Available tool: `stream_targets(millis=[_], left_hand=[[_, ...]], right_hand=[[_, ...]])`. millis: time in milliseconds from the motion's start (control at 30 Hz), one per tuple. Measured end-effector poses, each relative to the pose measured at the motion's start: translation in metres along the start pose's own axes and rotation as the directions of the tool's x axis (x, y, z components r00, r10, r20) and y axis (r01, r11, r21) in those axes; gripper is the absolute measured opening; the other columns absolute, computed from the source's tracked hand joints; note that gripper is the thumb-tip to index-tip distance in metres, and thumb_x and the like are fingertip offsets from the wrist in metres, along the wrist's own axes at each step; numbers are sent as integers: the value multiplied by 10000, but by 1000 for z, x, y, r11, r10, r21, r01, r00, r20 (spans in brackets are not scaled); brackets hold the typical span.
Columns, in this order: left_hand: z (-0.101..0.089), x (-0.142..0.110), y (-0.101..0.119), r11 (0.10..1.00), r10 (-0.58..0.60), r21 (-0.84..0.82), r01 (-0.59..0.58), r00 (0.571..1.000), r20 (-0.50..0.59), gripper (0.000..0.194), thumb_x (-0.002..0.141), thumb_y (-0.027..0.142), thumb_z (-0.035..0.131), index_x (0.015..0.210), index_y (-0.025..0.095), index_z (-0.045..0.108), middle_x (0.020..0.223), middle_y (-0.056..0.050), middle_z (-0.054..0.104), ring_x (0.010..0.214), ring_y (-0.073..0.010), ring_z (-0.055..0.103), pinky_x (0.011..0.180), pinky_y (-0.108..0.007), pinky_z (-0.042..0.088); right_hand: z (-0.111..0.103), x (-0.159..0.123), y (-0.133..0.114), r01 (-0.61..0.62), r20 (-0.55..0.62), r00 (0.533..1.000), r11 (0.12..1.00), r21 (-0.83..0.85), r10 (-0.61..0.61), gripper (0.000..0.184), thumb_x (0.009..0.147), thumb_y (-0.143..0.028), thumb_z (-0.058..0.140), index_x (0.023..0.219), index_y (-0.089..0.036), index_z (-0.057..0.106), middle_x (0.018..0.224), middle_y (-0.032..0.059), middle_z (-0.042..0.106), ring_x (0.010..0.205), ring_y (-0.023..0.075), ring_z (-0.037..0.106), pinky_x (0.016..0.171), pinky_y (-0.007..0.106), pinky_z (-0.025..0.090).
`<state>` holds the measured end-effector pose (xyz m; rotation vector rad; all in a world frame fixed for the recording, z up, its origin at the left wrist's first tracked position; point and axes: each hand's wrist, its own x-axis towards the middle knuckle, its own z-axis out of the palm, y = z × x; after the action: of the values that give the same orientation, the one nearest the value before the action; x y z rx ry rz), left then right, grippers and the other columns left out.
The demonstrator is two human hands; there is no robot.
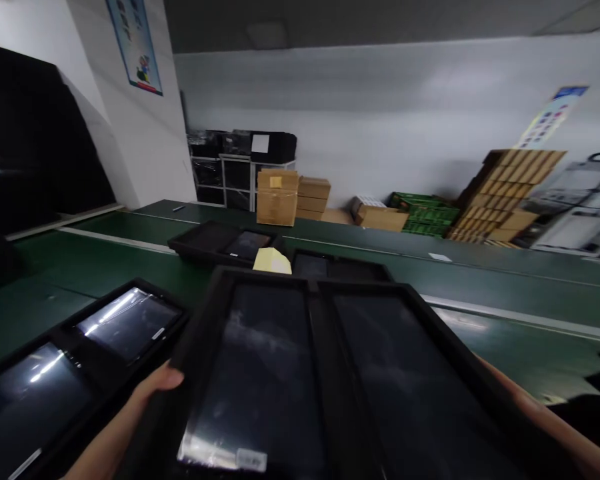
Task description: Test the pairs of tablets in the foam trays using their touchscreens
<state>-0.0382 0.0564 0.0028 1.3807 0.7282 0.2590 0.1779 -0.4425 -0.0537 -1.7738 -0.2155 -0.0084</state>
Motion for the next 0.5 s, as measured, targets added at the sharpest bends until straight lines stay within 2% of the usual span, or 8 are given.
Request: stream_targets(millis=[100,167,233,267,300,333,400,500], left_hand=[[59,18,0,996,59,61,-67,990,129,457,697,422,680,1084,187,737,916,-88,778,905,-346,737,739,-417,614],[80,22,4,922,286,237,-307,951,118,557,754,430,644,1270,218,651,1326,-111,668,1276,-373,583,1007,-478,528],[90,24,15,708,547,460,-536,828,124,564,817,416,636,1364,296,566,1605,-48,390,1506,-346,284,1197,-540,304],[94,26,22,597,612,538,-595,771,174,555,852,414,620,1393,332,528,1657,-14,281,1540,-330,186,1223,-563,222],[98,27,29,522,616,585,-621,749,244,537,886,418,587,1412,354,498,1674,2,225,1549,-320,150,1226,-580,194],[105,29,36,486,563,610,-626,758,329,520,915,418,542,1427,356,478,1677,-3,214,1549,-311,157,1223,-579,203],[125,33,46,446,368,644,-622,783,502,554,928,419,486,1469,308,440,1672,-45,230,1544,-291,186,1225,-537,231],[171,42,53,295,108,711,-638,762,639,678,927,471,449,1550,228,339,1696,-86,146,1559,-277,101,1238,-485,215]], right_hand=[[-21,-21,13,-123,-91,989,987,-99,114,634,806,-657,613,1386,-399,589,1374,-13,642,1241,330,624,861,399,645],[-23,-30,16,-68,-189,982,964,-256,19,719,749,-696,646,1385,-363,596,1429,26,600,1325,366,548,1013,479,565],[-19,-28,15,38,-244,955,886,-463,-169,707,695,-753,640,1262,-334,698,1474,58,553,1421,415,421,1149,591,400],[-16,-23,13,61,-234,946,833,-550,-224,683,683,-787,607,1165,-325,752,1478,70,545,1461,435,344,1176,638,324],[-12,-16,12,51,-204,954,791,-610,-219,672,682,-813,567,1069,-311,790,1460,91,559,1479,451,295,1171,674,296],[-8,-8,12,19,-186,965,758,-652,-184,700,668,-837,535,988,-280,812,1429,128,581,1482,475,270,1154,708,290],[2,8,12,-47,-170,980,703,-710,-106,757,653,-850,494,907,-218,823,1397,188,593,1478,507,247,1118,755,297],[12,26,12,-62,-137,988,643,-764,-67,737,655,-795,533,881,-151,809,1407,220,576,1487,490,236,1146,734,277]])
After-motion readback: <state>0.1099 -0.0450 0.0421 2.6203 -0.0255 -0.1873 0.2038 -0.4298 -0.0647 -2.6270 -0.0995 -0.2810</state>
